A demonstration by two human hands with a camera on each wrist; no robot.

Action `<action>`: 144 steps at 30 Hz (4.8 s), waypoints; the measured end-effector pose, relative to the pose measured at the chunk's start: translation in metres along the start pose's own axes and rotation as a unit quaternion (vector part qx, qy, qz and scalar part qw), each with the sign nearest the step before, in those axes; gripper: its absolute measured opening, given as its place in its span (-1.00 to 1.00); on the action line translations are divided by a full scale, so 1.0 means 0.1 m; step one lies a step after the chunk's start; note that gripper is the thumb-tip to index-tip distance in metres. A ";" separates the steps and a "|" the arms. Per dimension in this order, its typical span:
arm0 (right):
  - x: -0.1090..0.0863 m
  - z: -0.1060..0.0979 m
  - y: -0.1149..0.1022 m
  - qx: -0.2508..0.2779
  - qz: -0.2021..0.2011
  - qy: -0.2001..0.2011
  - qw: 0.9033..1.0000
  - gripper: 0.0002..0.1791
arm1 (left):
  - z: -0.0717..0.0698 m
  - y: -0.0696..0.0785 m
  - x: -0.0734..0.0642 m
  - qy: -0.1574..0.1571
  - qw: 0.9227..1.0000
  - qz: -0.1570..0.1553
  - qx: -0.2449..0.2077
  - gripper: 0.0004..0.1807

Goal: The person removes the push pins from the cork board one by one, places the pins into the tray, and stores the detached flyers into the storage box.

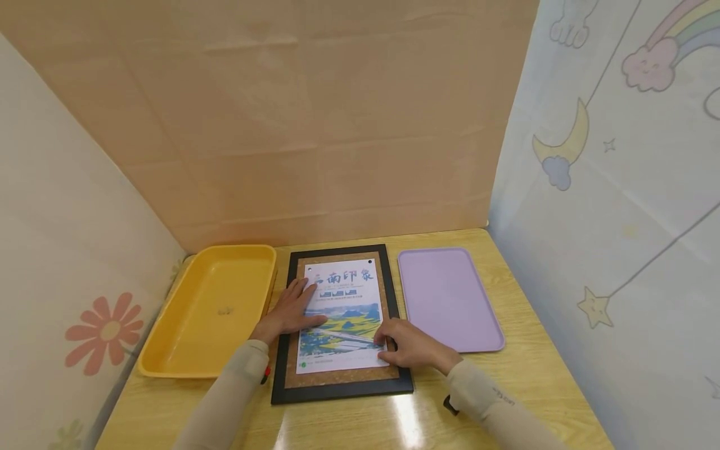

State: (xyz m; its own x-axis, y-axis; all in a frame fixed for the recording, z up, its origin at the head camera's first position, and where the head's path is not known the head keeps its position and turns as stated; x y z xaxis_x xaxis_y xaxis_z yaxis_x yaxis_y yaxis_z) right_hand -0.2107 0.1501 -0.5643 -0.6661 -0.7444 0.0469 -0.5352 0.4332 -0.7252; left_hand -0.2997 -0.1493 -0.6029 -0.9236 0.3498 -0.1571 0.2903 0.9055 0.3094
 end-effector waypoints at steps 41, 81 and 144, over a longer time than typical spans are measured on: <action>0.01 0.11 0.12 0.013 -0.012 -0.003 1.000 -0.90 | -0.09 0.08 -0.06 0.002 1.000 -0.004 -0.010 0.23; 0.00 0.11 0.13 0.020 -0.008 -0.018 1.000 -0.90 | -0.15 0.15 -0.12 -0.008 1.000 -0.018 0.003 0.17; -0.09 -0.87 0.38 0.094 0.041 0.122 0.987 -0.94 | -0.11 0.21 -0.10 -0.009 1.000 -0.015 0.000 0.18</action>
State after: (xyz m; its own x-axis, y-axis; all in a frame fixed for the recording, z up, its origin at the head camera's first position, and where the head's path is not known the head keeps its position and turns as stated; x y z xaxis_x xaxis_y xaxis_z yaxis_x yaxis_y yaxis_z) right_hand -0.2700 0.2178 -0.5325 -0.8208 -0.5563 0.1298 -0.3834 0.3680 -0.8471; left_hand -0.2874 -0.1364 -0.5849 -0.9272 0.3264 -0.1838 0.2622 0.9160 0.3037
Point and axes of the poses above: each hand's wrist, its own x-axis towards the middle knuckle, its own z-axis out of the palm, y = z × x, the point moved 6 cm from there along x, towards the middle knuckle, and after that the axes turned 9 degrees about x, right-handed, at the moved point
